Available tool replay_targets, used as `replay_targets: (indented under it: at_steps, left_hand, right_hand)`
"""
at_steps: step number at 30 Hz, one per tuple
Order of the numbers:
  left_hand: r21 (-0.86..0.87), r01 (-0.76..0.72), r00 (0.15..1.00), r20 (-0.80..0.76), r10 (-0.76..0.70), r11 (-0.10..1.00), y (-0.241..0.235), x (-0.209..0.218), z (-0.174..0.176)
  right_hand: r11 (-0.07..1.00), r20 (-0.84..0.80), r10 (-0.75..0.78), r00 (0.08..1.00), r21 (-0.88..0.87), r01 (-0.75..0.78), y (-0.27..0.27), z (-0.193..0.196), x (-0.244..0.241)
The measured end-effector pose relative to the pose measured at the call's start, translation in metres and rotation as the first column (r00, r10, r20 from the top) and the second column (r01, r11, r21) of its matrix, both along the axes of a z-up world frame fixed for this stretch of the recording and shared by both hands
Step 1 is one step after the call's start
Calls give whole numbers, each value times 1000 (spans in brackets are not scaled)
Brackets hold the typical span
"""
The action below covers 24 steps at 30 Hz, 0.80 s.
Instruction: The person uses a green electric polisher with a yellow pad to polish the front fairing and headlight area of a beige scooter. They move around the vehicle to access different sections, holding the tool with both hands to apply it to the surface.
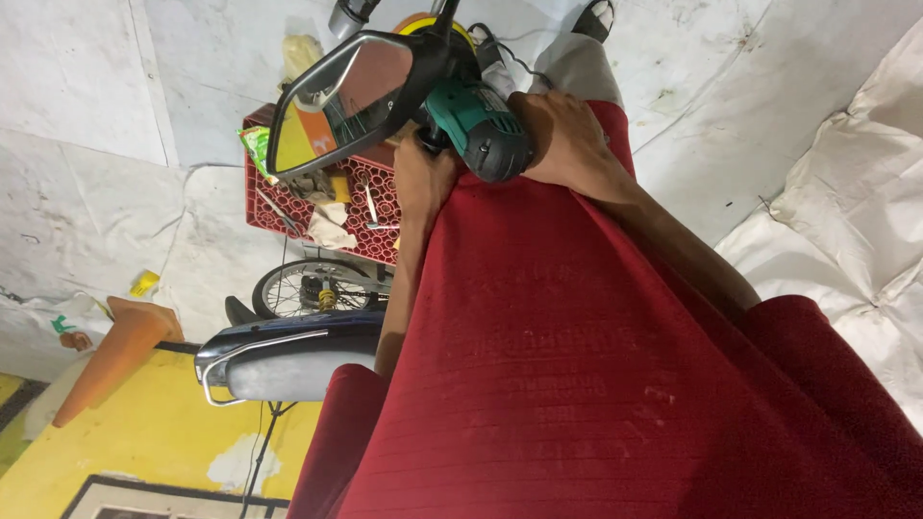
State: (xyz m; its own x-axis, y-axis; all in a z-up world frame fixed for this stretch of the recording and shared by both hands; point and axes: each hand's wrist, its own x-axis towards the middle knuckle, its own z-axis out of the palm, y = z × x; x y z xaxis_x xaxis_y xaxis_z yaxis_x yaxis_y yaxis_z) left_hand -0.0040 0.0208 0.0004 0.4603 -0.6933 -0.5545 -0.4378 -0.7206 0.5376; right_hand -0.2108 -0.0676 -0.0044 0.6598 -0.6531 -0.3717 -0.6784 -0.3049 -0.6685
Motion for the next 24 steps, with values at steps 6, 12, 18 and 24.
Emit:
replay_targets:
  at_steps: [6,12,18,24]
  left_hand:
    - [28,-19,1000,-6,19,999,-2,0,0]
    - [-130,-31,999,-24,28,991,-18,-6,12]
    - [-150,51,998,-32,-56,987,-22,-3,-8]
    - [-258,20,992,-118,-52,966,-41,-8,0]
  right_hand:
    - [999,15,10,1000,-36,-10,1,-3,-1]
    - [998,15,-17,1000,-59,17,-8,3,-4]
    - [995,0,-94,996,16,94,-19,16,-5]
    - [988,81,-122,989,-84,128,-27,21,-9]
